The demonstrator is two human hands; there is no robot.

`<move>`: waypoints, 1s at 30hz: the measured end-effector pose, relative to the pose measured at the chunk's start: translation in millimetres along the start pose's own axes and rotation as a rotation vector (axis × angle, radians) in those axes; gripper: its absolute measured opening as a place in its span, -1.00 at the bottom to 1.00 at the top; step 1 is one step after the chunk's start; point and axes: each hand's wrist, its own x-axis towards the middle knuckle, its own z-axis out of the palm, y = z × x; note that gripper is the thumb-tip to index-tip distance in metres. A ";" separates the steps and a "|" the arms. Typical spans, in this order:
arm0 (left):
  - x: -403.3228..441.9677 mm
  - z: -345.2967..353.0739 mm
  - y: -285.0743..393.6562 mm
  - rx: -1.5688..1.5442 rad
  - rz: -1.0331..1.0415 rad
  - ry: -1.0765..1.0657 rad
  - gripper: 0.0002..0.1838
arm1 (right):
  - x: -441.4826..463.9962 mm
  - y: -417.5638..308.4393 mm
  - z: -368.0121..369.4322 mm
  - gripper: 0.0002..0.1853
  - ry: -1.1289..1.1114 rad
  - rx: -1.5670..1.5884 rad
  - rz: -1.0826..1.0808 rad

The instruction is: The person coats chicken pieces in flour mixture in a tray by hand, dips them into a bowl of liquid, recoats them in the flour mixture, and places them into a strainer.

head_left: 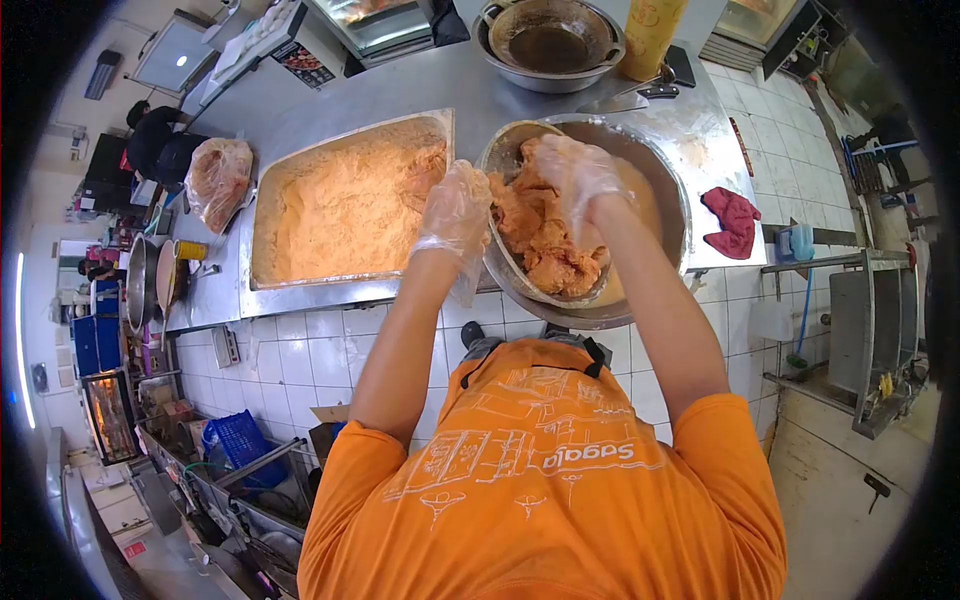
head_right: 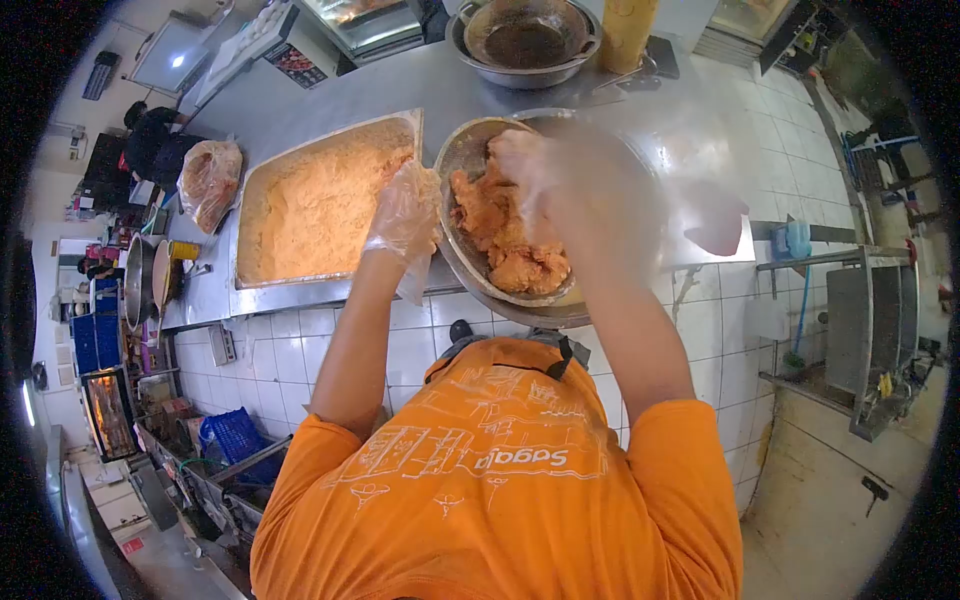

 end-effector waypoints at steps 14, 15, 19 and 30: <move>23.8 -19.4 1.8 -0.628 -0.588 -0.395 -0.55 | 62.6 25.6 -243.0 -0.62 -0.093 -2.227 0.166; 24.4 -20.1 1.7 -0.612 -0.589 -0.404 -0.54 | 53.7 18.3 -230.8 -0.61 -0.090 -2.113 0.098; 26.2 -20.1 2.2 -0.554 -0.570 -0.409 -0.55 | -6.0 -1.4 -146.5 -0.59 -0.100 -1.516 -0.219; 51.1 1.0 -0.1 -0.190 -0.514 -0.635 -0.60 | 63.1 -4.0 -181.1 -0.61 0.251 -1.761 0.049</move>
